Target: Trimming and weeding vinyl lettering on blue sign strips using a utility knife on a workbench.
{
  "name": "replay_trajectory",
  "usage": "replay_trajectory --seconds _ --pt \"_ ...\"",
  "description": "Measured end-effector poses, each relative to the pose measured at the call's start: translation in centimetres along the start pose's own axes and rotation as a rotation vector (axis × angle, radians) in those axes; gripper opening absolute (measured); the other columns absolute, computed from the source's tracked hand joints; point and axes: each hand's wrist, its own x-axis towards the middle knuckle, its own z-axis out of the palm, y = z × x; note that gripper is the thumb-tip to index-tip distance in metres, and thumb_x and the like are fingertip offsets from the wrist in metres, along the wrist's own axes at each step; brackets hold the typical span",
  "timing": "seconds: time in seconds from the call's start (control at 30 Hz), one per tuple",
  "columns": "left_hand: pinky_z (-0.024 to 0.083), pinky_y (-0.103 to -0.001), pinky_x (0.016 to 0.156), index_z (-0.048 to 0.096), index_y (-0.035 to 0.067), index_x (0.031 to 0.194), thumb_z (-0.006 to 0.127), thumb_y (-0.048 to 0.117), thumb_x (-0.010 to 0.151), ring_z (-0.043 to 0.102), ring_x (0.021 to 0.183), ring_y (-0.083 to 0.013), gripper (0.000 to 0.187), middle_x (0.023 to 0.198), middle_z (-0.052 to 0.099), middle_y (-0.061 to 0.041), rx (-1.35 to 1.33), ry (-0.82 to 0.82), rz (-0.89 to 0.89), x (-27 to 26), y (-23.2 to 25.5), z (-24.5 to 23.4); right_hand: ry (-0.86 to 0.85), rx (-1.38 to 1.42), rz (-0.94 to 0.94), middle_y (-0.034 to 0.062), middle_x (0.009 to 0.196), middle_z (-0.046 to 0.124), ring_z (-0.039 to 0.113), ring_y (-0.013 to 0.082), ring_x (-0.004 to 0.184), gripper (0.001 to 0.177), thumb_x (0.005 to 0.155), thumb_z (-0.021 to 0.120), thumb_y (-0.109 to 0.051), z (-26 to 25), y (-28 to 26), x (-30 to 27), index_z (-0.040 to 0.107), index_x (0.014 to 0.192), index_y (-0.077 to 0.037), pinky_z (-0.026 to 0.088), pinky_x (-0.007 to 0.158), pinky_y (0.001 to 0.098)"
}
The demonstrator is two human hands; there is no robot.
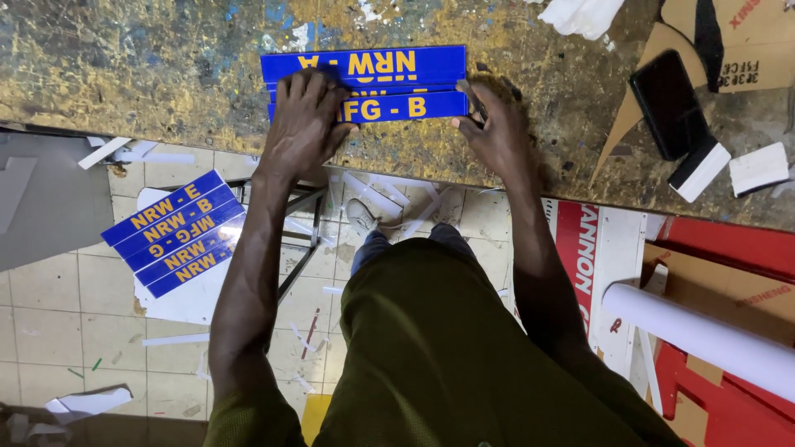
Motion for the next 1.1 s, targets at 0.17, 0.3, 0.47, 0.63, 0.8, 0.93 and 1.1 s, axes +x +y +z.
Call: replay_trajectory --seconds 0.17,0.3,0.47,0.63,0.8,0.93,1.1 --pt "0.046 -0.055 0.109 0.07 0.005 0.142 0.073 0.04 0.112 0.056 0.127 -0.0362 0.046 0.14 0.062 -0.017 0.147 -0.047 0.017 1.1 -0.2 -0.1 0.013 -0.234 -0.139 0.0223 0.145 0.072 0.071 0.0483 0.128 0.058 0.101 0.086 0.001 -0.3 -0.2 0.8 0.06 0.154 -0.006 0.062 0.101 0.0627" --pt "0.047 -0.053 0.11 0.07 0.008 0.145 0.067 0.049 0.119 0.058 0.126 -0.035 0.048 0.143 0.064 -0.016 0.164 -0.019 0.01 0.9 -0.9 0.7 0.026 -0.309 -0.112 0.0236 0.136 0.075 0.072 0.0474 0.119 0.058 0.098 0.087 0.0 0.3 0.7 1.3 0.062 0.15 -0.005 0.06 0.084 0.0614" --pt "0.047 -0.056 0.108 0.06 0.012 0.163 0.078 0.051 0.107 0.053 0.132 -0.04 0.071 0.155 0.057 -0.02 0.057 -0.051 -0.094 0.7 -1.1 -1.5 0.032 -0.218 -0.072 0.0253 0.149 0.07 0.073 0.0471 0.127 0.066 0.1 0.089 -0.003 0.4 1.3 1.0 0.055 0.157 -0.007 0.064 0.096 0.06" --pt "0.014 -0.082 0.134 0.032 0.018 0.183 0.099 0.043 0.09 0.01 0.172 -0.0504 0.118 0.188 0.016 -0.021 -0.118 -0.237 -0.248 1.9 -2.2 -5.9 -0.002 -0.301 -0.027 0.0194 0.176 0.051 0.058 0.0445 0.155 0.097 0.092 0.101 -0.016 -0.2 0.5 2.1 0.044 0.171 -0.008 0.044 0.127 0.0673" --pt "0.019 -0.072 0.132 0.035 0.009 0.18 0.098 0.039 0.083 0.018 0.17 -0.046 0.12 0.184 0.038 -0.021 -0.11 -0.308 -0.099 3.4 -3.6 -5.9 -0.287 -0.595 -0.022 0.0255 0.172 0.029 0.051 0.0487 0.152 0.15 0.082 0.11 -0.048 -1.8 -0.1 5.7 0.001 0.183 -0.025 0.054 0.11 0.0802" --pt "0.017 -0.07 0.133 0.039 0.009 0.177 0.096 0.036 0.085 0.023 0.17 -0.0454 0.112 0.18 0.045 -0.024 -0.141 -0.314 -0.088 4.0 -3.4 -6.2 -0.371 -0.495 0.026 0.0211 0.171 0.019 0.037 0.0466 0.16 0.13 0.081 0.107 -0.038 -2.5 0.3 7.4 0.025 0.18 -0.018 0.068 0.096 0.0676" --pt "0.04 -0.068 0.125 0.048 0.002 0.171 0.096 0.019 0.084 0.06 0.147 -0.049 0.101 0.168 0.061 -0.024 -0.216 -0.244 -0.031 3.3 -3.5 -6.0 -0.328 -0.506 -0.164 0.0177 0.15 0.043 0.062 0.0405 0.134 0.108 0.079 0.105 -0.033 -2.0 1.8 7.7 0.045 0.164 -0.005 0.066 0.102 0.0613"
